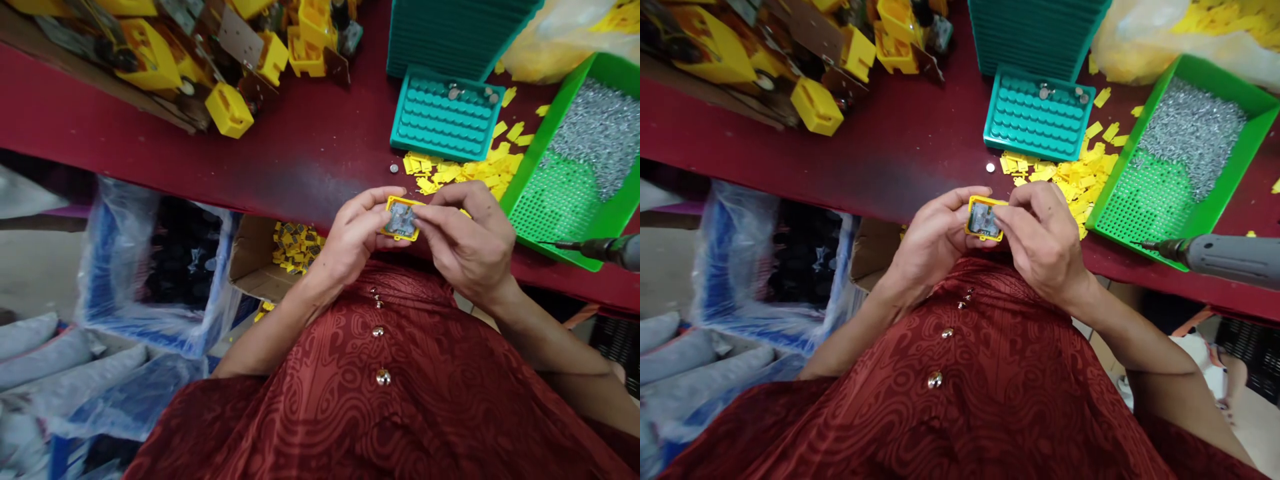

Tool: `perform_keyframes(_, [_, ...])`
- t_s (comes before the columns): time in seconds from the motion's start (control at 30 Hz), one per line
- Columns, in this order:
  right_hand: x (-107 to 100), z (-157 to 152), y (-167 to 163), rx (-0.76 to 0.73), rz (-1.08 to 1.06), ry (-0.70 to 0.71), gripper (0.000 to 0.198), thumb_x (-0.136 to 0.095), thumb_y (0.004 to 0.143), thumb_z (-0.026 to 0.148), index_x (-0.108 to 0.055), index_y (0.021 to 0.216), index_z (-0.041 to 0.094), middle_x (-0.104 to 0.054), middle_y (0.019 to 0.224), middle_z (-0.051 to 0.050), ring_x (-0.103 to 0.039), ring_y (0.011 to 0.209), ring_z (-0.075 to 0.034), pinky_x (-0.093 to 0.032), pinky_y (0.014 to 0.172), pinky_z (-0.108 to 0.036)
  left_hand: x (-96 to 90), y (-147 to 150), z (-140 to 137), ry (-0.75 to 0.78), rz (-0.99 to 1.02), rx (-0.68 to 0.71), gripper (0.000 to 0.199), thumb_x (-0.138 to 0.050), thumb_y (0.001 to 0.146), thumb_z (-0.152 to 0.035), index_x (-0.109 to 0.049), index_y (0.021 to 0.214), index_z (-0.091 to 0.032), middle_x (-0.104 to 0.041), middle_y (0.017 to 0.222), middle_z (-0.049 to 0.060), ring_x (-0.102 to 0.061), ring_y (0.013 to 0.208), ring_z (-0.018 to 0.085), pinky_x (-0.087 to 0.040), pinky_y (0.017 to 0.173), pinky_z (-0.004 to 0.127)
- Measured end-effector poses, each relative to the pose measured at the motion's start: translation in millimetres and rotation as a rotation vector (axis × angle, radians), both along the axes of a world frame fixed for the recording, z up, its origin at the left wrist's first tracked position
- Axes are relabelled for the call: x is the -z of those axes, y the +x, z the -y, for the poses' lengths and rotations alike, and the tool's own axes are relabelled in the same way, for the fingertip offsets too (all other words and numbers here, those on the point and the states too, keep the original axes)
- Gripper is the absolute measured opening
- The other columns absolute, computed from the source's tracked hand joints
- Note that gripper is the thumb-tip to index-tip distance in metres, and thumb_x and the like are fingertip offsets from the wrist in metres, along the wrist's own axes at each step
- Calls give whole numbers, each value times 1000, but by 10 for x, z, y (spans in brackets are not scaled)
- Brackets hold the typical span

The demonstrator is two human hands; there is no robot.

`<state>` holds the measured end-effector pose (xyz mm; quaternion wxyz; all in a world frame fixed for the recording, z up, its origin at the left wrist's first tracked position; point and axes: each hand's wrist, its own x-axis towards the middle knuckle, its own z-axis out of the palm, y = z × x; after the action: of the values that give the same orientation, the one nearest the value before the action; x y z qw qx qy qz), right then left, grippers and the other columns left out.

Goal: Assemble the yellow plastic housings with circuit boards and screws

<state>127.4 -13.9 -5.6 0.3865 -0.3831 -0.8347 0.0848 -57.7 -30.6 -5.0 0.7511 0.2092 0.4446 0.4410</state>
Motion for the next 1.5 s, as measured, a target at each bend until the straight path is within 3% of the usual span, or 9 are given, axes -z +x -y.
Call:
perform_keyframes(0.1, [-53,5,39,-1,13,-33,12,-66,100,17,-75,103,25,-68,93,-5,-63,87,-18,-54,75,-34,-49,15,-13,-38,32,-17,33,-75,83,-26,-69,114,-18,-75,95,1,-73,81,13,-65,72,25])
perform_keyframes(0.23, [-108,20,49,20,60,-53,11,-66,101,19,-75,101,26,-69,93,-5,-65,87,-19,-57,74,-37,-57,25,9,15,-11,19,43,-85,81,-31,-68,119,-20,-77,101,2,-76,91,17,-67,77,28])
perform_keyframes(0.43, [-188,30,41,63,59,-104,10,-64,102,17,-72,101,23,-69,97,-8,-69,94,-20,-61,82,-36,-55,11,30,48,24,41,55,-86,70,-20,-69,123,-20,-82,110,4,-80,101,22,-68,84,29])
perform_keyframes(0.77, [-203,14,82,-16,3,-59,7,-66,99,15,-66,103,20,-69,99,-7,-70,96,-19,-61,83,-35,-14,-22,45,110,-17,88,54,-80,83,-18,-64,133,-20,-81,124,5,-79,114,23,-69,92,30])
perform_keyframes(1.07, [-172,-76,130,-46,-12,-105,4,-66,102,19,-66,105,23,-69,99,-6,-70,96,-19,-61,82,-35,-49,-23,41,101,16,76,55,-83,80,-18,-68,133,-20,-80,128,5,-79,118,25,-70,90,30])
perform_keyframes(1.23, [-190,-52,129,-79,-35,-115,12,-68,99,14,-67,107,23,-72,104,-6,-72,100,-21,-63,85,-38,-55,-8,21,101,16,57,55,-82,80,-18,-67,133,-21,-81,128,5,-79,117,25,-70,90,30])
perform_keyframes(1.5, [-210,-105,125,-185,-86,-116,9,-68,99,13,-66,102,21,-75,92,-2,-73,85,-17,-61,78,-32,-94,3,31,116,40,31,56,-85,77,-20,-67,130,-22,-81,124,5,-80,113,24,-68,94,33])
